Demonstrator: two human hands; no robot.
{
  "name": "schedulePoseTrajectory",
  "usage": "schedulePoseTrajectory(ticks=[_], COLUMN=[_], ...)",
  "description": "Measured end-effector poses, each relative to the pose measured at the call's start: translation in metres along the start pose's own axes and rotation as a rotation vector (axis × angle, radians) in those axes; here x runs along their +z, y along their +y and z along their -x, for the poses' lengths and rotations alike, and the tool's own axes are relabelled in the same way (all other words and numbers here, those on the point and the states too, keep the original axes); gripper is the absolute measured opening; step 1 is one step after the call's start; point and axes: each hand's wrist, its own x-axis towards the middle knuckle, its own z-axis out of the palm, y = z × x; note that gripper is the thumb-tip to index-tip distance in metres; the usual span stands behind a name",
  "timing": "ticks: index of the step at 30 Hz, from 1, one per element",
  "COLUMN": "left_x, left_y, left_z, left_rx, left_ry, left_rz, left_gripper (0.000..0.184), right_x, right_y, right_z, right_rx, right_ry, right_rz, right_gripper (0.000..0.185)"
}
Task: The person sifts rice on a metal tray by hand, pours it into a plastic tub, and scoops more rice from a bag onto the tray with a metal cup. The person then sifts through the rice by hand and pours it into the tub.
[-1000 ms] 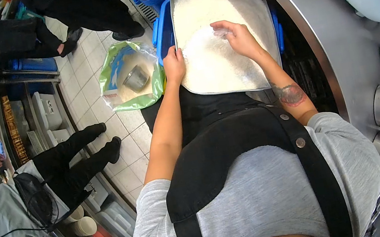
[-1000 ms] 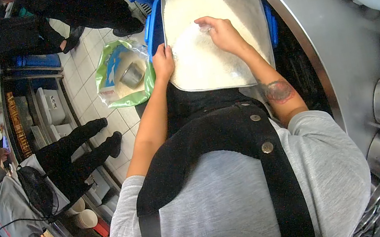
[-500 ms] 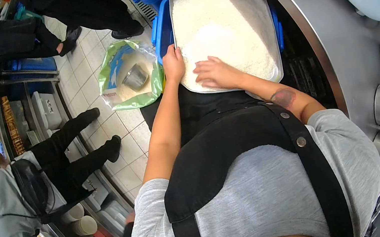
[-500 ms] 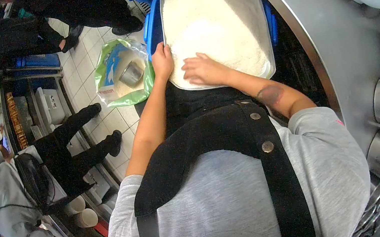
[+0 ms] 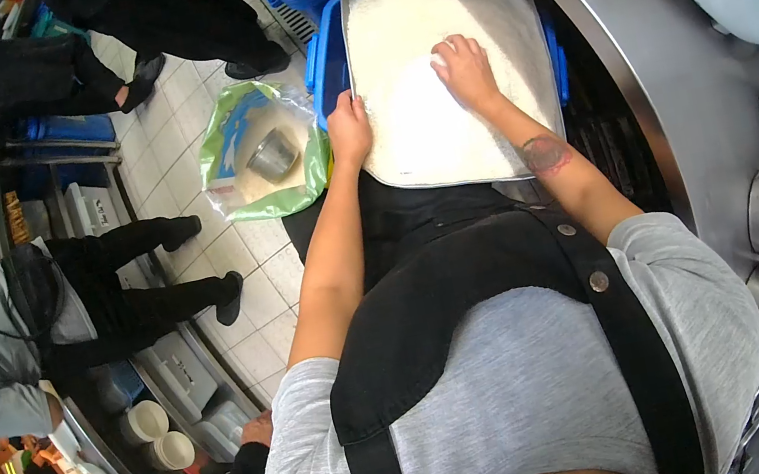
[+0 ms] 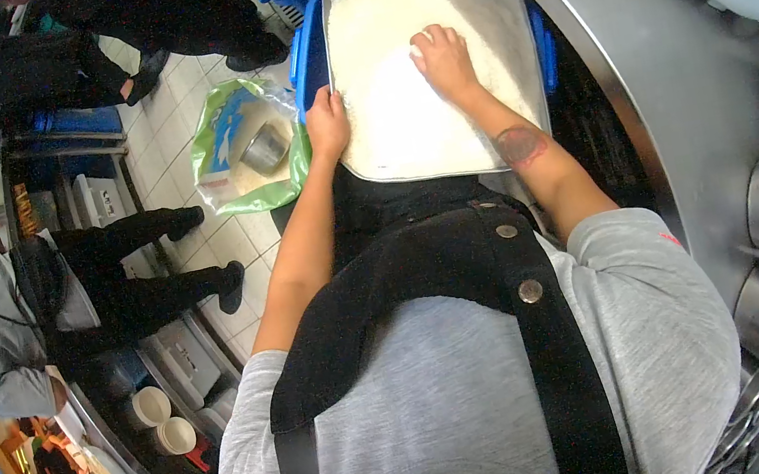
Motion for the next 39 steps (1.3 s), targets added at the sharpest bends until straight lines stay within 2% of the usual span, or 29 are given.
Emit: schedulePoseTrajectory(ticks=[4, 7, 10, 13, 16, 19, 23, 24, 27, 30, 33, 35, 37, 39], left_x=[-0.001, -0.002, -0.002, -0.001, 0.001, 0.000, -0.001, -0.002, -0.004, -0.006, -0.004, -0.002, -0.002, -0.004], left_y=[0.001, 0.001, 0.002, 0.000, -0.003, -0.003, -0.006, -0.006, -0.006, -0.008, -0.005, -0.008, -0.007, -0.003], left_z=[0.001, 0.001, 0.001, 0.000, 0.000, 0.000, -0.002, -0.002, -0.003, -0.002, -0.001, -0.002, -0.001, 0.001], left_rx=[0.033, 0.028, 0.009, 0.003, 0.025, 0.028, 0.043, 0.050, 0.070, 0.072, 0.061, 0.047, 0.028, 0.015], left_ry=[0.009, 0.006, -0.005, -0.005, 0.016, 0.008, -0.033, -0.036, -0.043, -0.049, -0.054, -0.058, -0.058, -0.056], left_rz=[0.007, -0.001, 0.011, 0.001, -0.006, -0.003, 0.016, 0.024, 0.052, 0.067, 0.050, 0.031, 0.012, 0.011], left_gripper=[0.024, 0.025, 0.026, 0.027, 0.027, 0.027, 0.026, 0.026, 0.026, 0.026, 0.026, 0.026, 0.027, 0.027], right_x=[-0.018, -0.038, -0.066, -0.074, -0.077, -0.073, -0.042, -0.038, -0.007, 0.002, 0.018, -0.005, -0.039, -0.064], right_y=[-0.007, -0.018, -0.036, -0.039, -0.042, -0.054, -0.074, -0.088, -0.099, -0.091, -0.054, -0.031, -0.016, 0.000], right_z=[0.013, 0.006, -0.013, -0.016, -0.010, -0.001, 0.025, 0.036, 0.057, 0.043, 0.025, 0.012, 0.013, 0.029], right_rx=[0.084, 0.193, 0.536, 0.209, 0.086, 0.192, -0.156, -0.172, -0.456, -0.378, -0.152, -0.030, 0.039, 0.068], right_ry=[-0.314, -0.534, -0.652, -0.562, -0.570, -0.605, -0.506, -0.469, -0.424, -0.411, -0.198, -0.207, -0.109, -0.081], right_rz=[-0.282, -0.508, -0.894, -0.840, -0.872, -0.866, -0.486, -0.397, -0.350, -0.169, 0.067, 0.118, 0.036, -0.020], right_gripper=[0.017, 0.027, 0.037, 0.036, 0.032, 0.032, 0.020, 0.016, 0.016, 0.013, 0.012, 0.010, 0.012, 0.028])
